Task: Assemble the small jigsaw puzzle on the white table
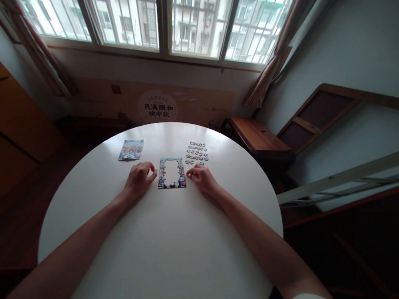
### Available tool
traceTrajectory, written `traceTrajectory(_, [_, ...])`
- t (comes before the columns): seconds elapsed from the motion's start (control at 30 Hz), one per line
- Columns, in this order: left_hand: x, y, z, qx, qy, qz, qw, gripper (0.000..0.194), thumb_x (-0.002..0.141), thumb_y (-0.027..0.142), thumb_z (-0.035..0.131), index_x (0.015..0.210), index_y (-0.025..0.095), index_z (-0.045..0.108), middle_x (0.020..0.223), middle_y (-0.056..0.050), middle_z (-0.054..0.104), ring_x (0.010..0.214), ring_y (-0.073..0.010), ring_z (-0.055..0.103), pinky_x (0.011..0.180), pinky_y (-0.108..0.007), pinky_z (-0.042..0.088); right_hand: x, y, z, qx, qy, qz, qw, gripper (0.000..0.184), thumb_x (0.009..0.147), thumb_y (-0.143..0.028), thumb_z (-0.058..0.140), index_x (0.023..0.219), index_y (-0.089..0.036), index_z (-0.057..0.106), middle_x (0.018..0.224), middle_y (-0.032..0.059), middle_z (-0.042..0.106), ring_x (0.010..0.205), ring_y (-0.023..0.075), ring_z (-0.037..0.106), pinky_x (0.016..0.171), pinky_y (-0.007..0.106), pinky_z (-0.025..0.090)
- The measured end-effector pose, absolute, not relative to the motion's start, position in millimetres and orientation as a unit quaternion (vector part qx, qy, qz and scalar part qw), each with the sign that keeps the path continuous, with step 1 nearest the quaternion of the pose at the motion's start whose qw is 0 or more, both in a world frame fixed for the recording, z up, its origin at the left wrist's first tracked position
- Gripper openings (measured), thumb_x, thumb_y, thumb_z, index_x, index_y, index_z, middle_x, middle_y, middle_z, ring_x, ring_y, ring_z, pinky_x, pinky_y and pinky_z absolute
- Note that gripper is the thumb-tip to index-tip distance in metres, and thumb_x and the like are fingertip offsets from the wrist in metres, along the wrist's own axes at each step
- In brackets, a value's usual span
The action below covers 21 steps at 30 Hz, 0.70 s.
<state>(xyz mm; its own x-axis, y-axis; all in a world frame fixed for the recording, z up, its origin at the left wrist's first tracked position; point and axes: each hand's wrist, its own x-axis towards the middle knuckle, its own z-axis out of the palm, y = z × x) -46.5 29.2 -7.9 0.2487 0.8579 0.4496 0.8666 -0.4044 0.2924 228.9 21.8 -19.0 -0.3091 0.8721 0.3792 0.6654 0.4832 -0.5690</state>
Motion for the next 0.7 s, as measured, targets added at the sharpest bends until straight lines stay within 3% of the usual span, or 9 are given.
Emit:
traceTrajectory(0.2, [-44.4, 25.7, -4.4, -0.766, -0.581, -0.275, 0.012, 0.041, 0.088, 0.035, 0.044, 0.049, 0.019, 0.045, 0.048, 0.000, 0.048, 0.049, -0.0126, 0.041, 0.068, -0.029, 0.036, 229.1, 21.5, -17.7, -0.483, -0.802, 0.146, 0.321, 0.024, 0.085, -0.011, 0.055, 0.092, -0.022, 0.075, 0.091, 0.0046, 0.065, 0.080, 0.0155, 0.059, 0.078, 0.029, 0.044])
traceTrajectory(0.53, [-44.1, 24.5, -5.4, -0.751, -0.593, -0.291, 0.020, 0.050, 0.089, 0.039, 0.040, 0.043, 0.019, 0.042, 0.043, -0.001, 0.044, 0.047, -0.0125, 0.040, 0.065, -0.028, 0.034, 227.8, 21.3, -17.2, -0.491, -0.799, 0.143, 0.317, 0.024, 0.084, -0.010, 0.055, 0.090, -0.022, 0.075, 0.090, 0.0046, 0.065, 0.080, 0.0157, 0.059, 0.078, 0.029, 0.044])
traceTrajectory(0.7, [-44.2, 24.3, -5.2, -0.743, -0.605, -0.285, 0.031, 0.058, 0.093, 0.041, 0.034, 0.041, 0.019, 0.045, 0.045, -0.005, 0.051, 0.050, -0.0157, 0.049, 0.063, -0.030, 0.033, 229.0, 21.5, -16.0, -0.489, -0.800, 0.142, 0.317, 0.026, 0.084, -0.009, 0.054, 0.091, -0.022, 0.075, 0.089, 0.0046, 0.065, 0.081, 0.0158, 0.060, 0.079, 0.029, 0.045])
